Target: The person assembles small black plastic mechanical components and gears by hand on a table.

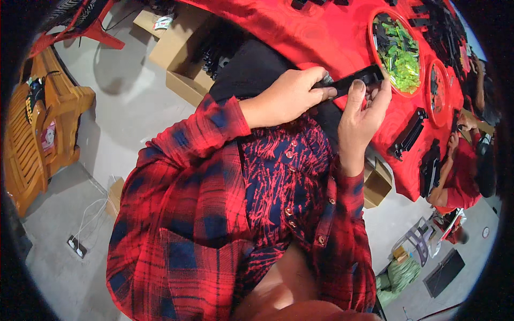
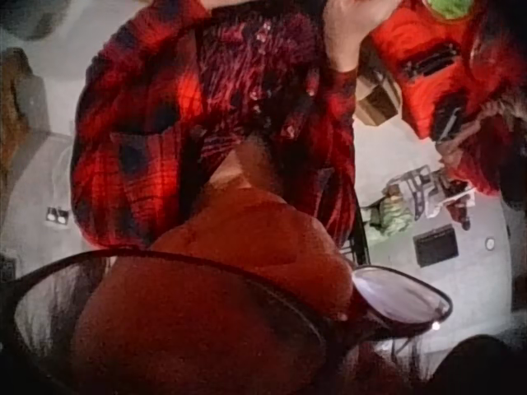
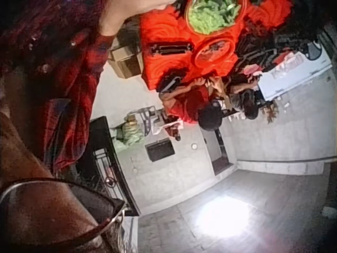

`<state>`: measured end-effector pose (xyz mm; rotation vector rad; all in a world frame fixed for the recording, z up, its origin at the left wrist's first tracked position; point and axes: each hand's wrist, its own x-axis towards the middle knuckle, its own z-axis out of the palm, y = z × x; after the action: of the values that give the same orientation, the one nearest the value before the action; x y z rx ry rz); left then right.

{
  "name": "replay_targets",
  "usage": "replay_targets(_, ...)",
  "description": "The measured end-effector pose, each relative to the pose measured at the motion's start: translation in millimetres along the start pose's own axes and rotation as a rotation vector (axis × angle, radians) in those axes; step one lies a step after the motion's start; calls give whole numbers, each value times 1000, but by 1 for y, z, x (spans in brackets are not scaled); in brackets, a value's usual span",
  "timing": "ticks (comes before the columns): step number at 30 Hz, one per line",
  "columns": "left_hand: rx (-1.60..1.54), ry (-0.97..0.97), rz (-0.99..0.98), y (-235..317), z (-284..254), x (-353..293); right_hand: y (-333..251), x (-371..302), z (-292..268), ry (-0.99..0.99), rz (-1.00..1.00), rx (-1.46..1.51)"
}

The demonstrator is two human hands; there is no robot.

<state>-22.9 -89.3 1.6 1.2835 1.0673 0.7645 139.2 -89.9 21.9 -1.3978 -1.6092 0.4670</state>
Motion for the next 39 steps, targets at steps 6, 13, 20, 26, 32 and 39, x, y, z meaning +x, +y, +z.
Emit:
replay_targets(6, -538, -260, -235, -3, -5, 4, 7, 9, -2, -50, 82, 37)
replay_targets(13, -874, -350, -271, -10, -15, 2, 4, 15, -6, -69, 200, 193)
replay_targets(20, -871, -297, -252, -18, -10, 5, 22, 13, -5, 36, 72, 18)
replay_targets(26, -839, -139, -141, -21, -5, 8, -11, 11, -13, -200, -224, -258)
replay_targets(32, -657, -14, -104, -16, 5, 6, -12, 0, -6, -365, -156, -422)
replay_targets(39, -663, 6, -101, -23, 7, 5, -9, -1, 2, -405, -124, -388)
